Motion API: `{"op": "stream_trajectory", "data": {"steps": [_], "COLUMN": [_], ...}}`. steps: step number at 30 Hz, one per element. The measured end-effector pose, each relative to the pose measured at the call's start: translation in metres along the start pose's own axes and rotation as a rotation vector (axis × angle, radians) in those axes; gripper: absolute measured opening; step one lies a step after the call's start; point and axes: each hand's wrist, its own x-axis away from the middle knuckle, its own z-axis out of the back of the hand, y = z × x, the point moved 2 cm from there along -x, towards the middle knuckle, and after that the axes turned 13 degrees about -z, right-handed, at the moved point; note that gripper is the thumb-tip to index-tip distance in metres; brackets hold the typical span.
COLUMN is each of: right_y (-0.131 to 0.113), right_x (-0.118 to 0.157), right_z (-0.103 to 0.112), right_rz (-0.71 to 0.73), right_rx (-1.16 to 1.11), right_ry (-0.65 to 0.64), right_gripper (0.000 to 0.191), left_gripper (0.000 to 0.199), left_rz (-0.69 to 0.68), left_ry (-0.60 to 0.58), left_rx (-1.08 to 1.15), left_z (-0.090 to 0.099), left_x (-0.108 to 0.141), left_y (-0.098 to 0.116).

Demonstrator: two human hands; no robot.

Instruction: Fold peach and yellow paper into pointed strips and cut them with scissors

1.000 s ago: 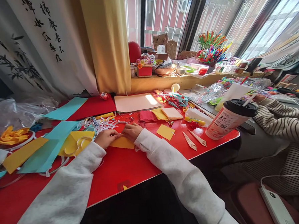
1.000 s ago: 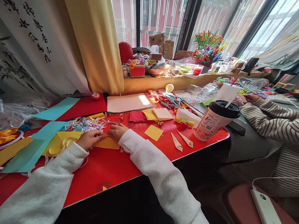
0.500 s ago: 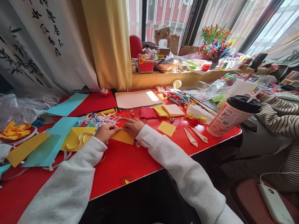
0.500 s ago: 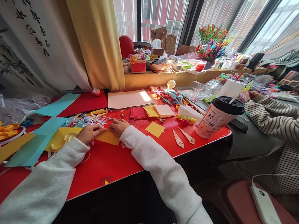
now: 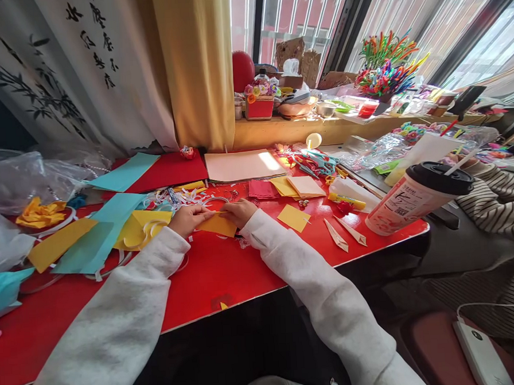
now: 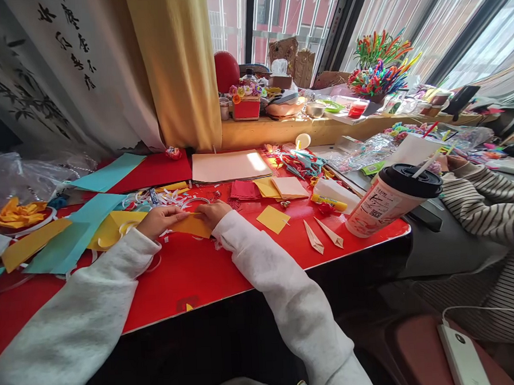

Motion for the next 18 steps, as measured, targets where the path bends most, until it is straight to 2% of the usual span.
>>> {"op": "stream_trajectory", "data": {"steps": [6, 12, 18], "right_y": [0.001, 0.003, 0.003], "right_x": [-0.003, -0.001, 0.001], "right_z": [-0.004, 0.001, 0.003], "right_rz": [0.066, 0.003, -0.057], "right_rx": [-0.028, 0.022, 0.039], "right_ry": [0.015, 0.081, -0.019], "right_gripper": [0.023, 0.023, 0.028], "left_gripper": [0.049, 0.051, 0.050], "left_rz": [0.002, 0.013, 0.004], "left_ry": [0.003, -0.023, 0.003], "left_rx": [-0.008, 0.085, -0.039], "left_z": [0.000, -0.003, -0.003], "left_x": [0.000, 0.002, 0.002], "left_y": [-0.002, 0.010, 0.001]}}
